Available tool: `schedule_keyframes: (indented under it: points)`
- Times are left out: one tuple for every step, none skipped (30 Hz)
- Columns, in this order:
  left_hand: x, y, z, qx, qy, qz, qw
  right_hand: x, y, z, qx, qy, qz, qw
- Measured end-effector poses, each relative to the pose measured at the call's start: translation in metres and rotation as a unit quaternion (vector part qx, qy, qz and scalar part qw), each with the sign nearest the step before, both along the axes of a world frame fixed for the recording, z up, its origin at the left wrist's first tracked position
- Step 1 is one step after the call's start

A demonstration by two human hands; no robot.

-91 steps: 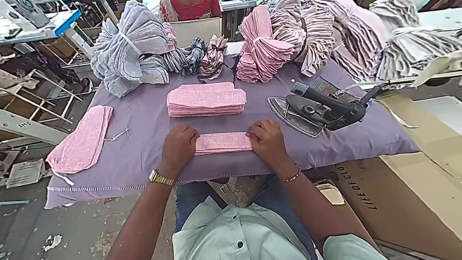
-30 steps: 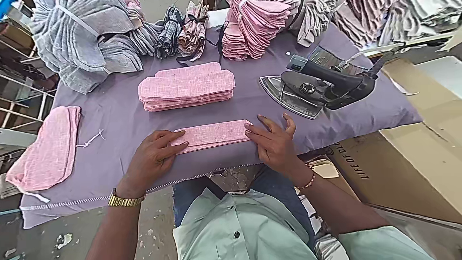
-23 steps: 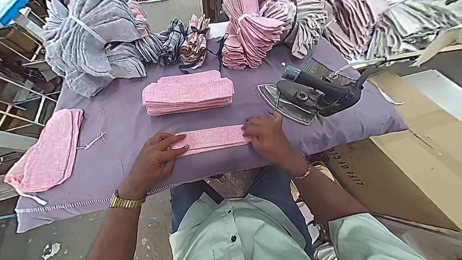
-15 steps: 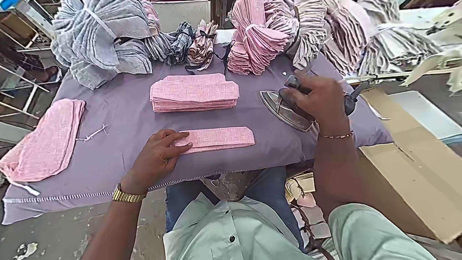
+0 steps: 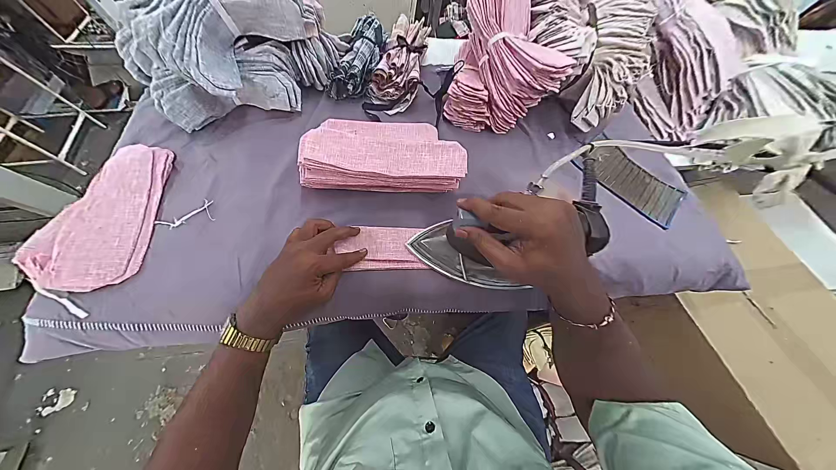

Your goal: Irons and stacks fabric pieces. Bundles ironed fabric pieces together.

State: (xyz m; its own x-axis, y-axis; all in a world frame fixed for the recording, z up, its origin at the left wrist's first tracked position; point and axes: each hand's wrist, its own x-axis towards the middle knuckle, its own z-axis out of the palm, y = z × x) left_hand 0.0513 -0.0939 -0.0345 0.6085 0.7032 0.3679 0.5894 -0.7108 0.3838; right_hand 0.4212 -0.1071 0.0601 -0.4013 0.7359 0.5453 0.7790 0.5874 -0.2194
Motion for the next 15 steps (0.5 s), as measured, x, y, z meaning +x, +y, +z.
schedule_keyframes:
  points:
    - [0.000, -0.001, -0.001, 0.003, -0.001, 0.008, 1.000, -0.007, 0.006, 0.000, -0.005, 0.009, 0.004, 1.000]
    - [0.000, -0.002, -0.001, 0.006, -0.002, 0.018, 1.000, -0.016, 0.010, 0.001, -0.011, 0.016, 0.005, 1.000]
    - [0.000, -0.004, -0.001, 0.006, -0.003, 0.032, 0.999, -0.025, 0.014, 0.001, -0.017, 0.023, 0.005, 1.000]
    - [0.000, -0.005, 0.000, 0.007, -0.007, 0.049, 0.999, -0.035, 0.016, 0.000, -0.024, 0.030, 0.006, 0.999]
    - [0.000, -0.006, 0.000, 0.010, -0.014, 0.066, 0.998, -0.046, 0.019, 0.000, -0.030, 0.033, 0.005, 0.999]
    - [0.000, -0.005, 0.000, 0.016, -0.024, 0.082, 0.996, -0.058, 0.021, 0.000, -0.036, 0.031, 0.003, 0.999]
    - [0.000, -0.005, 0.000, 0.019, -0.034, 0.098, 0.994, -0.071, 0.023, 0.000, -0.041, 0.029, -0.002, 0.999]
    - [0.000, -0.005, 0.001, 0.021, -0.046, 0.115, 0.992, -0.085, 0.024, -0.001, -0.048, 0.028, -0.007, 0.998]
    - [0.000, -0.005, 0.002, 0.025, -0.059, 0.132, 0.989, -0.099, 0.025, -0.001, -0.050, 0.024, -0.010, 0.998]
    - [-0.001, -0.005, 0.003, 0.031, -0.072, 0.147, 0.986, -0.114, 0.026, -0.002, -0.050, 0.013, -0.011, 0.999]
    - [-0.002, -0.004, 0.005, 0.033, -0.086, 0.155, 0.984, -0.128, 0.027, -0.003, -0.047, -0.001, -0.007, 0.999]
    - [-0.004, -0.004, 0.006, 0.035, -0.102, 0.157, 0.982, -0.141, 0.028, -0.004, -0.039, -0.015, 0.000, 0.999]
    - [-0.006, -0.004, 0.006, 0.035, -0.123, 0.155, 0.980, -0.150, 0.028, -0.005, -0.033, -0.030, 0.008, 0.999]
    - [-0.010, -0.003, 0.006, 0.033, -0.148, 0.151, 0.977, -0.156, 0.027, -0.005, -0.032, -0.040, 0.019, 0.999]
    - [-0.014, -0.002, 0.006, 0.026, -0.176, 0.149, 0.973, -0.157, 0.027, -0.004, -0.035, -0.046, 0.032, 0.998]
